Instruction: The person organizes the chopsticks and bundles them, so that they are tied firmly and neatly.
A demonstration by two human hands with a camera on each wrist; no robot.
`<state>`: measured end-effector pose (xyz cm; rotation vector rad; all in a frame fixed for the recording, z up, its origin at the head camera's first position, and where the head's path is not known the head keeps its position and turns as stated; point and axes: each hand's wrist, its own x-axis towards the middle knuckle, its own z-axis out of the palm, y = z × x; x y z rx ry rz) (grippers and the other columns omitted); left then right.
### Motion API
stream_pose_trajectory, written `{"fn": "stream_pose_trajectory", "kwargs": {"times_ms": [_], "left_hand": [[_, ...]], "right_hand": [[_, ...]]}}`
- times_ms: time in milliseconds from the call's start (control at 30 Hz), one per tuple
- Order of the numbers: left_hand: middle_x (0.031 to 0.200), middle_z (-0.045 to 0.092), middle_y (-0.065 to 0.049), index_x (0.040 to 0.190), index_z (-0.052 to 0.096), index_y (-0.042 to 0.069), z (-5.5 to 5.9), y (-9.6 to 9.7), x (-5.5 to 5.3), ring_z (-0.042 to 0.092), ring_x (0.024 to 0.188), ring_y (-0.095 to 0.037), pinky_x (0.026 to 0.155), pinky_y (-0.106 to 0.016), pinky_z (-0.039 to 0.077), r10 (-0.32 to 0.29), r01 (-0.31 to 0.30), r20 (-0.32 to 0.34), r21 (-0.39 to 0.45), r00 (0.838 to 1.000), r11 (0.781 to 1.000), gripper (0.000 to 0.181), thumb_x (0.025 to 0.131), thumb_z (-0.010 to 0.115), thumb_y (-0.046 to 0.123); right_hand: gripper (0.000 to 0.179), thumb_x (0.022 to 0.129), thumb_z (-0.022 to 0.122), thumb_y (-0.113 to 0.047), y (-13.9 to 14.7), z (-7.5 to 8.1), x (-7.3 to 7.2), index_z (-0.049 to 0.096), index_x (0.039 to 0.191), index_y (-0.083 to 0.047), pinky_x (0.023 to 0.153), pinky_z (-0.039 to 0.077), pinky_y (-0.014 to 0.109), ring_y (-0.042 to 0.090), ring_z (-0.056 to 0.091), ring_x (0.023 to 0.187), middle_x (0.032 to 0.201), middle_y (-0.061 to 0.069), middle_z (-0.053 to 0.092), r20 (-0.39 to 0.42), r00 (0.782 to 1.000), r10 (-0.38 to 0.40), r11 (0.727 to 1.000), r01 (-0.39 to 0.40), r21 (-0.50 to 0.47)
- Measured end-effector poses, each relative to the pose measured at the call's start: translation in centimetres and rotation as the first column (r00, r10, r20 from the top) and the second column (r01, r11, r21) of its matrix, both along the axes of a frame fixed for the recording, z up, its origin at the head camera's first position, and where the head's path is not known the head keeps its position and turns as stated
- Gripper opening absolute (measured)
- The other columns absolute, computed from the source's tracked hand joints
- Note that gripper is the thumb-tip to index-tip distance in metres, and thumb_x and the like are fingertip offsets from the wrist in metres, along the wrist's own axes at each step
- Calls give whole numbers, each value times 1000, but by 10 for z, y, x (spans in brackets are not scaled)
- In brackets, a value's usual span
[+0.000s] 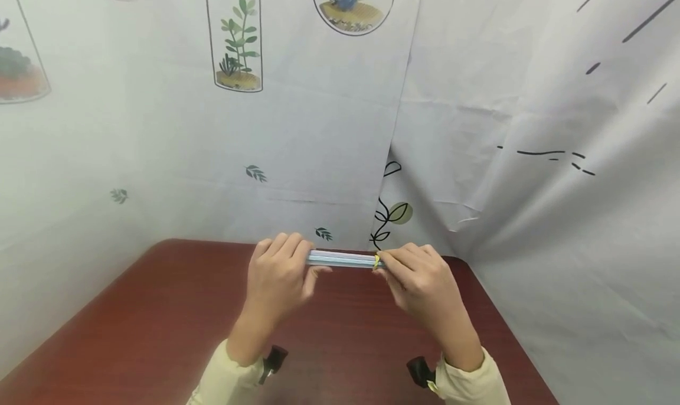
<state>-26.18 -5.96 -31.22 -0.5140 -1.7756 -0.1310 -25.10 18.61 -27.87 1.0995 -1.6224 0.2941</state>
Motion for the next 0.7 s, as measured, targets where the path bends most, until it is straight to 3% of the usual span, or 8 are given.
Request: {"fn": "stream_pose_trajectory", "kwargs": {"times_ms": [233, 400, 533, 700], "left_hand": [[77, 54, -2, 79, 59, 10, -1, 7, 4, 51, 72, -21, 66, -34, 39, 13, -13, -5, -44, 1000, 999, 48, 97, 45, 53], [80, 56, -2, 81, 59, 11, -1, 5, 5, 52, 74, -21, 67, -34, 39, 3, -1, 43, -35, 999, 999, 45, 92, 51, 53], [79, 55, -2, 82, 59, 10, 1, 2, 4, 50, 72, -21, 67, -34, 39, -7, 7, 46, -16, 999, 1000, 46, 94, 49, 54], [78, 54, -3, 79, 58, 10, 1, 6, 5, 50, 71, -21, 67, -35, 39, 19, -19, 5, -21, 1000, 1000, 46, 93, 50, 52]], "right_hand": [[39, 101, 56, -35, -17, -5, -3, 77, 93, -3, 53, 36, 33, 18, 59, 63, 83, 2, 71, -88, 995, -49, 999, 49, -4], [44, 100, 56, -42, -14, -5, -1, 77, 100, -4, 55, 39, 34, 18, 61, 66, 86, 2, 74, -25, 998, -58, 998, 58, 3], [38, 101, 56, -34, -5, -2, 0, 77, 99, -3, 59, 38, 35, 18, 61, 68, 86, 3, 74, 3, 999, -43, 999, 43, -8], [27, 99, 55, -21, -11, -3, -1, 75, 95, -2, 55, 39, 34, 18, 58, 64, 86, 2, 71, -65, 996, -57, 998, 60, 37]]}}
